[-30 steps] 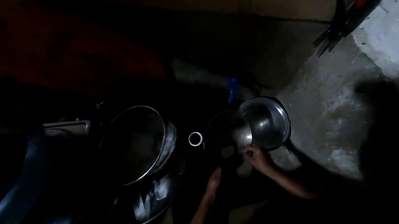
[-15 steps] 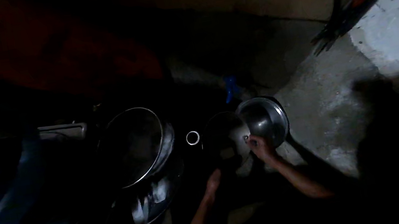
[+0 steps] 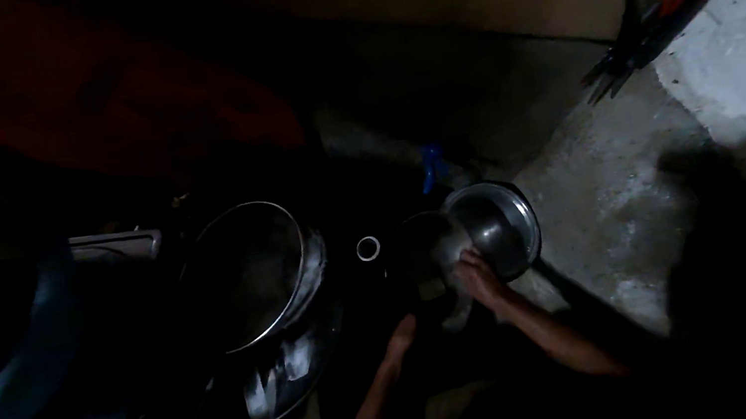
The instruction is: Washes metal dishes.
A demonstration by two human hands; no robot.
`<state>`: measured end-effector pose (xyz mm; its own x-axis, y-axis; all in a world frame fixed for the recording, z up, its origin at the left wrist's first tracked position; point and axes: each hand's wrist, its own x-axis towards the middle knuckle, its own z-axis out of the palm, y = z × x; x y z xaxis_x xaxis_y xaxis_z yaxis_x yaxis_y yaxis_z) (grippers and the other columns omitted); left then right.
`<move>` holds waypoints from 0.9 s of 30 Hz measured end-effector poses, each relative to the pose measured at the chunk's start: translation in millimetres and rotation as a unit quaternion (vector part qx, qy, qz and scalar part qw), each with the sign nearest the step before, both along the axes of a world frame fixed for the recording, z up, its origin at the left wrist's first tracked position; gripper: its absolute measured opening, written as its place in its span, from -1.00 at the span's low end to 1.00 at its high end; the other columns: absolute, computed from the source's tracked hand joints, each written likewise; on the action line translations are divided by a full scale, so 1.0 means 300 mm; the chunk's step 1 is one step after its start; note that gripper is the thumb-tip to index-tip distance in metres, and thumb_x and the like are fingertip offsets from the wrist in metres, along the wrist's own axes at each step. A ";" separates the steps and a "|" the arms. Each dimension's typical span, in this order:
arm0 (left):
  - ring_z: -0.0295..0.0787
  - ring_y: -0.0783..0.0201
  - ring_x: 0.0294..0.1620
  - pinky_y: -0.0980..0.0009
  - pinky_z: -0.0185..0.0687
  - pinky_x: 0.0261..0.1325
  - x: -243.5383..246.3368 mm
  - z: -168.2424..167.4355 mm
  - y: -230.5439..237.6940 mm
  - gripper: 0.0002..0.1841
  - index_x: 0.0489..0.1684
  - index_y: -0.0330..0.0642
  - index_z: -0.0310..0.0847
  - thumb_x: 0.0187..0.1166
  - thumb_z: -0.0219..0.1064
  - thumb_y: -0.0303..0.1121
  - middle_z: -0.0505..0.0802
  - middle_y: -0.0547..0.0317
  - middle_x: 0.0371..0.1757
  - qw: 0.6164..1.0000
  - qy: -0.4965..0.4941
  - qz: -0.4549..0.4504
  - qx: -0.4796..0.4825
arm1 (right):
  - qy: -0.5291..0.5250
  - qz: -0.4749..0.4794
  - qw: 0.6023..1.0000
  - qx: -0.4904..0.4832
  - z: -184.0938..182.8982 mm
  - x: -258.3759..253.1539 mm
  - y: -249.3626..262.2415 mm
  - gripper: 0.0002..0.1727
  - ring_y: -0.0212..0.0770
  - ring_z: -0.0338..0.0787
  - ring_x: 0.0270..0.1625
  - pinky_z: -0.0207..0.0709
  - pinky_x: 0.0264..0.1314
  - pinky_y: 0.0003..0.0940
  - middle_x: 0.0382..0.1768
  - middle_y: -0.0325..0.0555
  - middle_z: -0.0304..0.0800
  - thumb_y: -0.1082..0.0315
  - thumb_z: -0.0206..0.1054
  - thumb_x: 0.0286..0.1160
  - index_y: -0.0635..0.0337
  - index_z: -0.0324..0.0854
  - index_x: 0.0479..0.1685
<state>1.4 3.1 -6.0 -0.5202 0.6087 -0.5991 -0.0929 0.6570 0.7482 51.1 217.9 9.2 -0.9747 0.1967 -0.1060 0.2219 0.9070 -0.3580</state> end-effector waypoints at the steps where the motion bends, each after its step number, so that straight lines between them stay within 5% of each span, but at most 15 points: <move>1: 0.65 -0.12 0.36 0.04 0.49 0.47 -0.005 0.003 0.008 -0.61 0.45 -0.47 0.49 0.82 0.10 -0.37 0.69 -0.37 0.35 1.000 -0.004 -0.013 -0.004 | 0.008 0.009 1.000 0.026 0.023 -0.040 0.058 -0.69 0.20 0.62 0.50 0.38 0.66 0.03 0.32 0.21 0.74 0.46 0.16 0.68 0.31 0.78 0.17; 4: 0.65 0.09 -0.12 0.19 0.60 0.00 -0.014 -0.007 0.015 -0.64 0.39 -0.41 0.50 0.85 0.06 -0.32 0.71 -0.20 0.05 0.998 -0.047 0.025 -0.020 | 0.059 0.054 0.992 0.101 0.040 -0.097 0.110 -0.66 0.18 0.63 0.50 0.43 0.59 0.09 0.36 0.13 0.75 0.51 0.17 0.67 0.21 0.77 0.27; 6: 0.67 0.06 -0.05 0.17 0.60 0.08 -0.016 -0.009 0.016 -0.64 0.39 -0.44 0.50 0.84 0.07 -0.34 0.72 -0.25 0.09 0.997 -0.045 0.055 -0.008 | 0.064 0.042 0.993 0.095 0.021 -0.064 0.061 -0.69 0.15 0.68 0.45 0.50 0.57 0.00 0.29 0.14 0.78 0.44 0.18 0.69 0.25 0.78 0.22; 10: 0.58 -0.08 0.45 0.09 0.41 0.54 -0.001 -0.006 -0.023 -0.59 0.50 -0.50 0.43 0.85 0.03 -0.37 0.64 -0.37 0.43 0.995 -0.049 0.086 0.026 | 0.028 -0.029 0.998 -0.050 -0.035 0.056 -0.158 -0.76 0.13 0.76 0.29 0.55 0.51 -0.07 0.11 0.26 0.80 0.44 0.25 0.61 0.41 0.81 -0.05; 13: 0.57 -0.14 0.48 0.05 0.39 0.56 0.002 0.013 -0.030 -0.60 0.48 -0.51 0.44 0.84 0.05 -0.39 0.64 -0.39 0.44 0.999 -0.021 0.032 0.002 | 0.017 -0.015 0.999 -0.031 -0.041 0.043 -0.106 -0.73 0.16 0.73 0.35 0.51 0.54 -0.04 0.16 0.26 0.78 0.41 0.22 0.65 0.39 0.79 0.04; 15: 0.64 -0.10 0.37 0.05 0.48 0.47 -0.008 0.010 -0.015 -0.61 0.46 -0.45 0.48 0.81 0.13 -0.36 0.69 -0.34 0.37 1.000 -0.025 -0.013 0.000 | 0.033 0.010 0.998 0.047 -0.014 -0.009 0.022 -0.70 0.23 0.67 0.43 0.46 0.59 0.03 0.23 0.27 0.77 0.42 0.18 0.68 0.33 0.78 0.14; 17: 0.71 0.09 0.00 0.17 0.63 0.12 -0.024 -0.004 -0.001 -0.64 0.36 -0.37 0.55 0.74 0.25 -0.31 0.76 -0.18 0.11 0.998 -0.051 -0.026 -0.006 | 0.066 0.009 0.993 0.102 0.003 -0.059 0.090 -0.70 0.20 0.69 0.43 0.51 0.55 0.00 0.23 0.18 0.79 0.40 0.18 0.70 0.22 0.79 0.18; 21: 0.45 0.30 -0.43 0.37 0.48 -0.33 -0.028 -0.024 -0.003 -0.67 0.34 -0.37 0.50 0.86 0.04 -0.31 0.65 0.00 -0.19 0.991 -0.116 0.059 0.013 | 0.108 -0.072 0.988 -0.079 0.038 -0.086 -0.031 -0.71 -0.05 0.77 0.29 0.59 0.46 -0.20 0.15 0.08 0.83 0.28 0.32 0.65 0.24 0.80 0.13; 24: 0.49 0.31 -0.39 0.37 0.50 -0.28 -0.017 0.000 -0.011 -0.67 0.31 -0.36 0.53 0.85 0.06 -0.30 0.67 0.01 -0.18 0.991 -0.108 0.071 0.028 | 0.044 -0.048 0.982 -0.180 0.005 -0.035 -0.215 -0.73 -0.07 0.78 0.27 0.58 0.46 -0.19 0.16 0.13 0.81 0.36 0.37 0.56 0.30 0.78 0.11; 27: 0.52 0.27 -0.33 0.33 0.54 -0.19 -0.023 0.011 -0.016 -0.68 0.31 -0.39 0.53 0.82 0.11 -0.32 0.68 -0.03 -0.14 0.994 -0.096 0.054 0.005 | 0.038 -0.039 0.992 -0.112 -0.018 -0.028 -0.203 -0.77 0.00 0.76 0.30 0.55 0.51 -0.16 0.18 0.16 0.79 0.45 0.30 0.57 0.33 0.80 0.04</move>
